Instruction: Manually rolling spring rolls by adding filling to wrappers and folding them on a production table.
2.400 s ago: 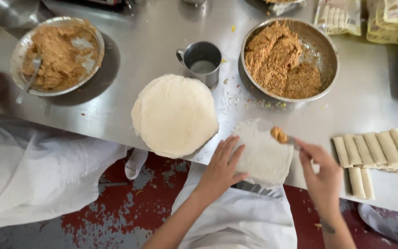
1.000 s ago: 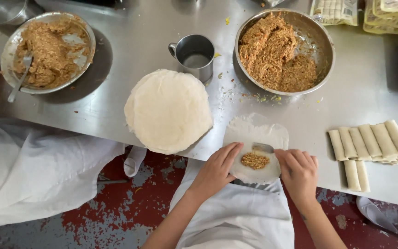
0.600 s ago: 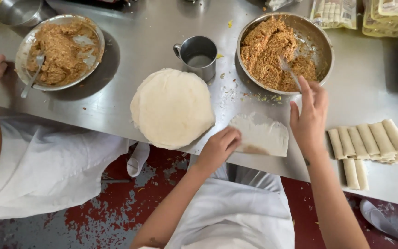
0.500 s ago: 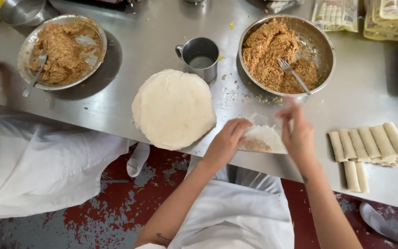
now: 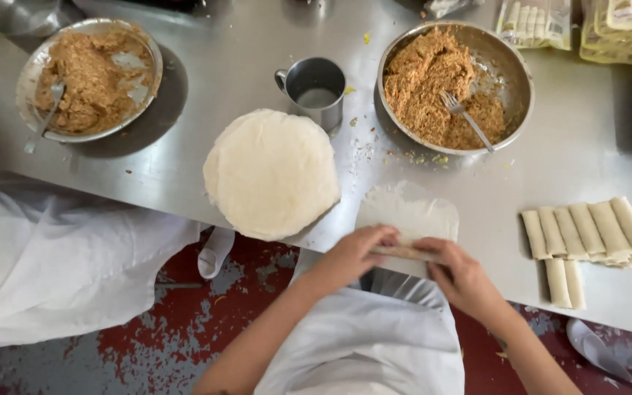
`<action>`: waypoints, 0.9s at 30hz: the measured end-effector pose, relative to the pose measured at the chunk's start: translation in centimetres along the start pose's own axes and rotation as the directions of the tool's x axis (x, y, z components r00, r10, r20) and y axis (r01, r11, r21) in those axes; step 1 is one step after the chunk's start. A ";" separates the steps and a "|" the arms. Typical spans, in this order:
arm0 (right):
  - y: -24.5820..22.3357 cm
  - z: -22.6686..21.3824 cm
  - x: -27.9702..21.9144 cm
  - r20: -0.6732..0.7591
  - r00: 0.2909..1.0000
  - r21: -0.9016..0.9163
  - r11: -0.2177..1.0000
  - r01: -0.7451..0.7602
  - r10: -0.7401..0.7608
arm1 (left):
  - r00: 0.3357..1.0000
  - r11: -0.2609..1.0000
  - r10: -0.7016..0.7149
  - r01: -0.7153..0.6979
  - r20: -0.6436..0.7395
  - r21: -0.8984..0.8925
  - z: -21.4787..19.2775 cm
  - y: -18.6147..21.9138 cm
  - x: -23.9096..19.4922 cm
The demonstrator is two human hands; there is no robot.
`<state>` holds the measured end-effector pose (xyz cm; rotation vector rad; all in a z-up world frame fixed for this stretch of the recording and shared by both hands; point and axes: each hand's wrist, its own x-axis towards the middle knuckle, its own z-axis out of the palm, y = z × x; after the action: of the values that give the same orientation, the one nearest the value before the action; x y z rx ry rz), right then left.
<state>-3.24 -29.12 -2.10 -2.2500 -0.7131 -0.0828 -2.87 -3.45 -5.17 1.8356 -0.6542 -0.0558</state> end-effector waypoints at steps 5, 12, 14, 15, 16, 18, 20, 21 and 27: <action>1.6 0.8 -0.1 -0.146 0.989 -0.256 0.966 -0.032 -0.006 | 0.983 0.980 0.033 0.004 -0.180 0.201 -1.3 -1.2 1.3; 0.3 4.6 0.4 -0.426 0.870 -0.120 0.938 -0.324 0.246 | 0.931 0.938 -0.085 0.195 -0.356 0.288 1.6 -1.8 1.6; 0.0 5.0 0.7 -0.436 0.874 -0.149 0.941 -0.305 0.215 | 0.942 0.956 -0.082 0.167 -0.325 0.243 0.9 1.0 2.0; -0.3 5.2 0.7 -0.446 0.877 -0.180 0.942 -0.284 0.179 | 0.952 0.971 -0.074 0.136 -0.296 0.197 0.7 2.4 2.2; 0.2 5.2 0.6 -0.448 0.875 -0.180 0.941 -0.287 0.182 | 0.953 0.971 -0.074 0.135 -0.293 0.196 0.9 1.5 2.1; 1.0 5.0 0.7 -0.458 0.863 -0.106 0.950 -0.293 0.215 | 0.948 0.954 -0.035 0.126 -0.317 0.272 1.1 -0.3 2.1; 1.5 6.3 0.2 -0.460 0.881 -0.293 0.917 -0.269 0.112 | 0.950 0.949 0.008 0.091 -0.311 0.303 1.5 0.7 1.9; 1.8 7.0 -0.1 -0.440 0.898 -0.469 0.850 -0.241 0.012 | 0.951 0.941 0.049 0.059 -0.305 0.334 1.8 1.2 1.6; -0.6 1.8 0.9 -0.357 0.923 -0.284 0.924 -0.256 0.146 | 0.880 0.748 -0.049 0.346 -0.473 0.566 0.9 2.1 0.7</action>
<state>-3.12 -27.10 -2.76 -2.5244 -0.2950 -0.4985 -3.46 -4.96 -3.46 2.4707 -0.1380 0.4832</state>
